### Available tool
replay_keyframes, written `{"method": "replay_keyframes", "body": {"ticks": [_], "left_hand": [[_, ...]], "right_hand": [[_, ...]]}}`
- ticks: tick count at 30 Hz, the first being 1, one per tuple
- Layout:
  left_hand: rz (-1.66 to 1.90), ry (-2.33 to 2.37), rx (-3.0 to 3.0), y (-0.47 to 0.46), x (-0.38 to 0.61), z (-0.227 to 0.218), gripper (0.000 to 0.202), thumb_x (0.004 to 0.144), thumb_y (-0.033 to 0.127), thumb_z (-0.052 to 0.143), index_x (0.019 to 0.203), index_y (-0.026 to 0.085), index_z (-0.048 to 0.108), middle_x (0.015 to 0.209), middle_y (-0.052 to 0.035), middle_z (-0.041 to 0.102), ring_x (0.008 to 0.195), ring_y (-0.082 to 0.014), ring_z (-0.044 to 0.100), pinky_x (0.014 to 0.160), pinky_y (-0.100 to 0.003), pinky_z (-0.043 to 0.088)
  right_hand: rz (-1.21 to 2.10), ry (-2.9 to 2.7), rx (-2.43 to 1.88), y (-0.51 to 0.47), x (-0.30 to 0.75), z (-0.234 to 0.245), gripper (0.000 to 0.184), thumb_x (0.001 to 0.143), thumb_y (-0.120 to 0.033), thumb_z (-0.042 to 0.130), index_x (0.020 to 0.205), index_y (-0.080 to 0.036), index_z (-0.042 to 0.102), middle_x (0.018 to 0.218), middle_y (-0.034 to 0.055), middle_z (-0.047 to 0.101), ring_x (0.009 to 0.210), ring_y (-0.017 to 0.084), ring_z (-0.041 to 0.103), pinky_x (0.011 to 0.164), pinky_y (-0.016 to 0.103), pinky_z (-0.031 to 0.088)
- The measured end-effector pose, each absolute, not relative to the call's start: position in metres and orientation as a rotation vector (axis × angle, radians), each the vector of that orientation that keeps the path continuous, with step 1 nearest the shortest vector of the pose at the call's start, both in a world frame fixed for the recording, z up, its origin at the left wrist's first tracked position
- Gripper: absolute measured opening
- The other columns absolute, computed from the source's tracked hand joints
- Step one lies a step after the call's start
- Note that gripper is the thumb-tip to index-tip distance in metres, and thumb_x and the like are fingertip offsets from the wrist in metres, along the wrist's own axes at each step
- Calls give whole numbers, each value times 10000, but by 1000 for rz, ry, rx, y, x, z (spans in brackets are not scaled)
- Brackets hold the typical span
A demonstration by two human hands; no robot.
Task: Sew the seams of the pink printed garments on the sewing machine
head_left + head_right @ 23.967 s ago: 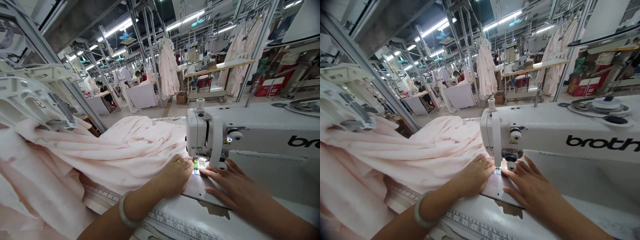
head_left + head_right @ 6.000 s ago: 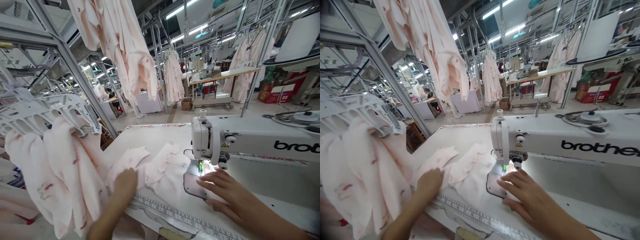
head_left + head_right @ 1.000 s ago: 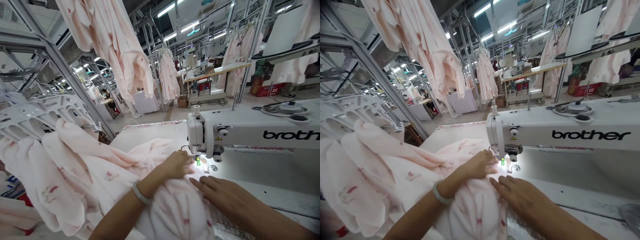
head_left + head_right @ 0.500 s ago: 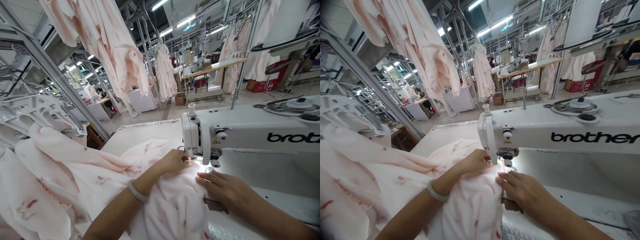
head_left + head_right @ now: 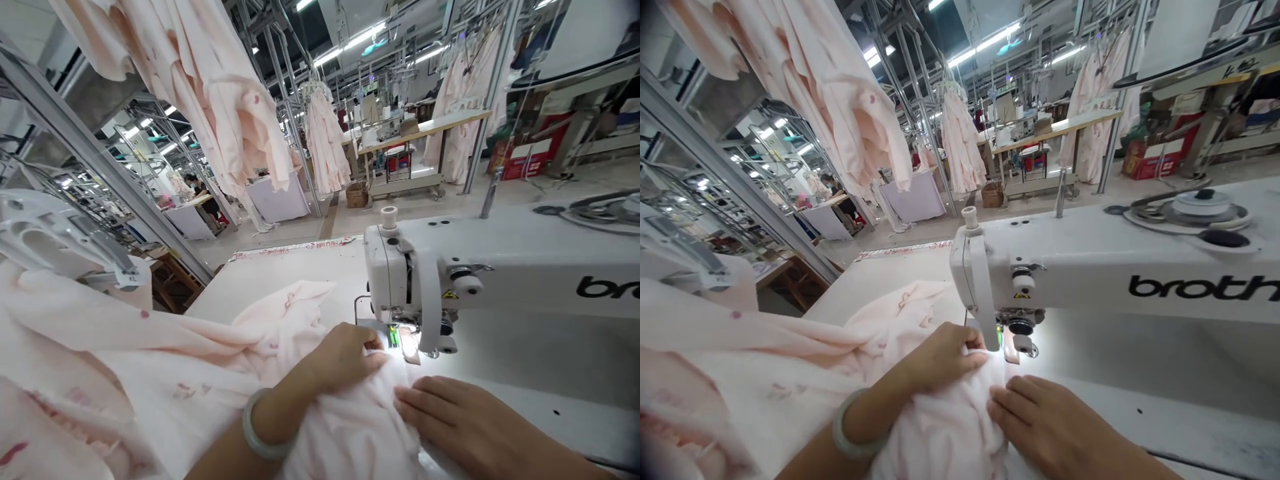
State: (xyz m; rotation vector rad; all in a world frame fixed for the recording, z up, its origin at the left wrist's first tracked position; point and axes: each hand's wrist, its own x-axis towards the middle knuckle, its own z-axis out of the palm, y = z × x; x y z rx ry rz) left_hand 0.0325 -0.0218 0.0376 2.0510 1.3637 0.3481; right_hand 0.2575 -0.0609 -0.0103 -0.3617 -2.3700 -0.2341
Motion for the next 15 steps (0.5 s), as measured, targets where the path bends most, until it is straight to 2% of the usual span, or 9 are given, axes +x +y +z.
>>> {"method": "replay_keyframes", "body": {"ticks": [4,10,15], "left_hand": [[285,1446,2091,-22,37,39,152,909,287,621,951,194,733,951,-13,765,826,-190,660,752,-273,463],[225,1512,2157,-21,42,35,195,949,334,589,1032,222,724,1026,-21,776,929,-233,700,835,-318,498],[184,1552,2216,-23,45,31,215,963,358,562,1055,235,712,996,-23,775,909,-249,712,813,-338,512]], "right_hand": [[-341,-2372,-403,-57,267,-11,426,1076,-45,274,1162,-151,678,1112,23,783,979,148,719,900,292,544],[-335,-2419,-404,-53,270,-15,391,1089,-85,295,1172,-142,673,1119,45,781,980,172,728,881,324,570],[-288,-2441,-418,-49,267,-13,362,1109,-168,328,1174,-134,683,1125,76,775,1021,191,719,909,342,572]]}}
